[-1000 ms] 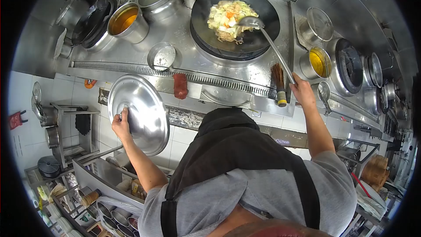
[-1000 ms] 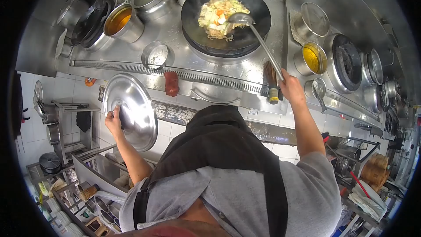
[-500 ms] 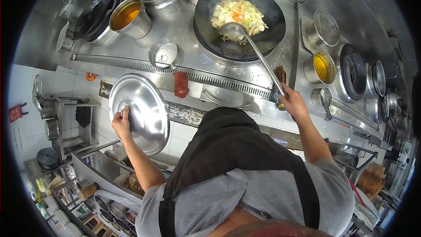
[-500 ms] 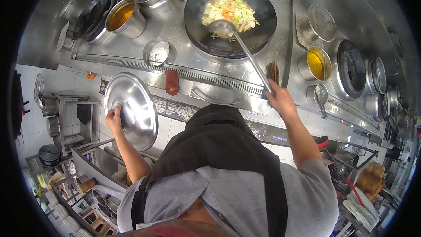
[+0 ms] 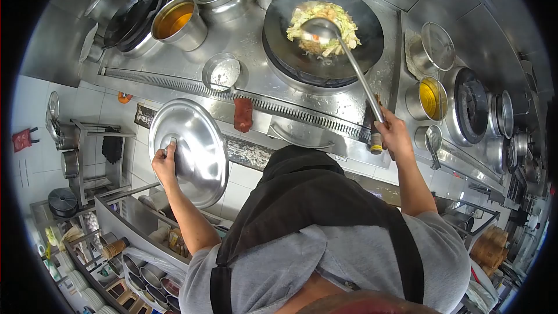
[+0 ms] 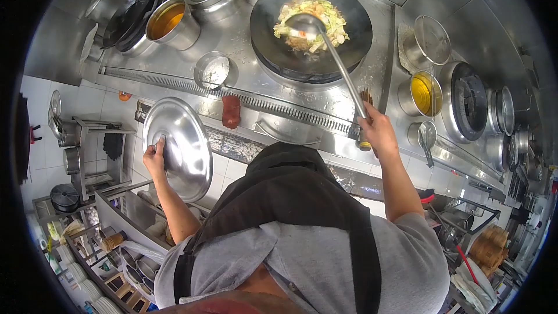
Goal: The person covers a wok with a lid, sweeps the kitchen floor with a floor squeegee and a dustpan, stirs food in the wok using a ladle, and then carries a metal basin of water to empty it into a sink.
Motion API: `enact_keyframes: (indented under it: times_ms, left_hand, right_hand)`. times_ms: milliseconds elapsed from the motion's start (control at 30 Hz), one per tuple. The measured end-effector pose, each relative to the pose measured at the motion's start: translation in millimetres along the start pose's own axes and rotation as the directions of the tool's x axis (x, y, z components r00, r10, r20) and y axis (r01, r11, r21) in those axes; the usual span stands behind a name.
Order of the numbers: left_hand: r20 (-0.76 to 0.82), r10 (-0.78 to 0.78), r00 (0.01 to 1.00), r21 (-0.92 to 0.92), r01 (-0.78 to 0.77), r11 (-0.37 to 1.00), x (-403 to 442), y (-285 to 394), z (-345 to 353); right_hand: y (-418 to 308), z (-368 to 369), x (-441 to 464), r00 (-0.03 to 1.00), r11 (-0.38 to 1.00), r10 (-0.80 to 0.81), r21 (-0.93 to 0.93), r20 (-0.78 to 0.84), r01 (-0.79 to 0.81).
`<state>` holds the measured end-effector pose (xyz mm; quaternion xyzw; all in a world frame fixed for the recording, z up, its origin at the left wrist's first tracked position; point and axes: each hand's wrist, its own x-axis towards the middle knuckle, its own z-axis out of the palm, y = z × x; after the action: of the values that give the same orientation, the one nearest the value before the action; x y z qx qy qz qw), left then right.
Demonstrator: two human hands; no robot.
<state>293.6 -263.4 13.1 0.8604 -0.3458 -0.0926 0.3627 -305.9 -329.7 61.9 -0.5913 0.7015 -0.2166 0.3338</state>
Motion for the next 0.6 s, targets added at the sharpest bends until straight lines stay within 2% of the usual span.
enact_keyframes:
  times_ms: [33, 100, 133, 200, 333, 433, 500, 533, 567, 600]
  left_hand:
    - [-0.001, 0.001, 1.000, -0.003, -0.001, 1.000, 1, 0, 1]
    - [-0.004, 0.013, 1.000, 0.009, -0.013, 1.000, 3, -2, 0]
    - [-0.001, 0.015, 1.000, 0.012, -0.015, 1.000, 2, -1, 0]
    - [-0.009, 0.016, 1.000, 0.000, -0.016, 1.000, 4, 3, 3]
    - [0.017, 0.005, 1.000, -0.014, -0.005, 1.000, 5, 15, 10]
    - [0.027, 0.057, 0.998, -0.035, -0.056, 0.998, 2, 27, 15]
    - [0.032, 0.091, 0.995, -0.020, -0.090, 0.996, 6, 26, 20]
    - [0.047, 0.087, 0.995, -0.016, -0.086, 0.996, 3, 31, 22]
    - [0.063, 0.083, 0.995, -0.010, -0.082, 0.997, 3, 34, 23]
    - [0.074, 0.099, 0.992, -0.007, -0.099, 0.995, 5, 30, 26]
  right_hand:
    - [-5, -5, 2, 1.000, 1.000, -0.002, 0.000, -0.003, 0.002]
    - [-21, -16, 10, 0.993, 0.987, 0.113, 0.121, -0.043, -0.107]
    - [-16, -16, 24, 0.994, 0.991, 0.072, 0.120, -0.086, -0.061]
    - [-21, -18, 53, 0.986, 0.997, -0.049, -0.075, -0.161, 0.037]
    - [-19, 1, 104, 0.982, 0.999, 0.023, -0.025, -0.190, -0.029]
    - [-15, 18, 124, 0.992, 0.999, 0.014, -0.037, -0.129, -0.018]
    - [-29, 30, 118, 0.995, 0.992, 0.094, 0.082, -0.040, -0.090]
    - [-29, 33, 116, 0.999, 0.998, 0.023, -0.060, -0.048, -0.025]
    - [-25, 34, 115, 0.999, 0.998, 0.022, -0.056, -0.048, -0.025]
    - [-20, 33, 113, 0.992, 0.972, -0.121, -0.209, -0.037, 0.111]
